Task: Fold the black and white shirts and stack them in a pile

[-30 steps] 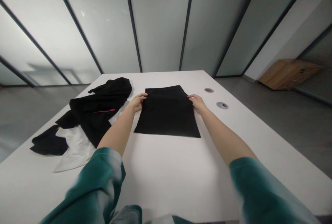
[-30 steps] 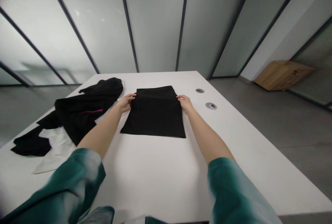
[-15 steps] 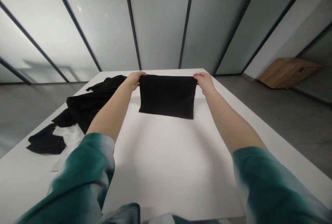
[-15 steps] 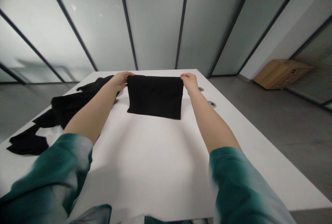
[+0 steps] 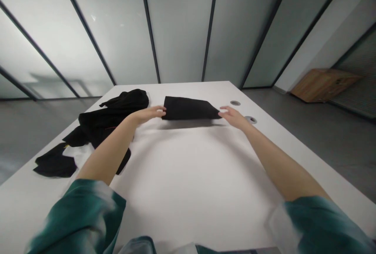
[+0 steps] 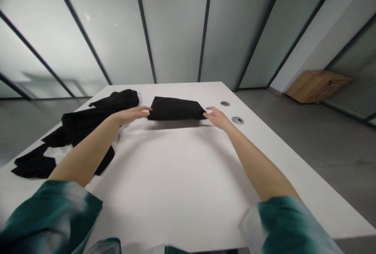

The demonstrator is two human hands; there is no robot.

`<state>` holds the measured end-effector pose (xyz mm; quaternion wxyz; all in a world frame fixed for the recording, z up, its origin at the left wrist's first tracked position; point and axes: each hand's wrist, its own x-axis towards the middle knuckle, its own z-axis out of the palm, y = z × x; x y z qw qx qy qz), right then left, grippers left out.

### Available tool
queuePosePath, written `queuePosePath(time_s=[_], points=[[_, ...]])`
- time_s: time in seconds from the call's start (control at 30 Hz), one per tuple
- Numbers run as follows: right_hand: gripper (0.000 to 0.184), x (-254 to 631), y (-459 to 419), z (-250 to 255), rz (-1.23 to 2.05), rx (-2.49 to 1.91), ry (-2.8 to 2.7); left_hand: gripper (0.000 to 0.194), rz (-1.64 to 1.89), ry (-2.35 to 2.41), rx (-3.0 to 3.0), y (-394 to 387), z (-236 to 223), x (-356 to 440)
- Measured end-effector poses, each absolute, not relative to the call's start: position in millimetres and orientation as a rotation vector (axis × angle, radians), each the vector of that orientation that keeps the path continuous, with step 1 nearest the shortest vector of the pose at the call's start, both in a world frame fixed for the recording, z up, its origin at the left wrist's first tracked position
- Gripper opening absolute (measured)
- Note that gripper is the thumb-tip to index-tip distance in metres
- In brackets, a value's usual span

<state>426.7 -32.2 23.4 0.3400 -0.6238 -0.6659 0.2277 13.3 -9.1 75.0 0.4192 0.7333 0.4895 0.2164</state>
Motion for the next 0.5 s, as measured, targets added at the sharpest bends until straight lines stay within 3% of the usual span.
queuePosePath(time_s=[0.13, 0.27, 0.5], points=[[0.026, 433, -44, 6, 0.537, -1.923, -1.892, 0.053, 0.109, 1.566, 1.815, -19, 43, 10], [0.028, 418, -28, 5, 0.331, -1.984, -1.848, 0.053, 0.253, 1.902, 2.126, -12, 19, 37], [0.042, 382, -31, -40, -0.001, -1.826, -2.117, 0.063, 0.335, 1.864, 2.361, -29, -31, 69]])
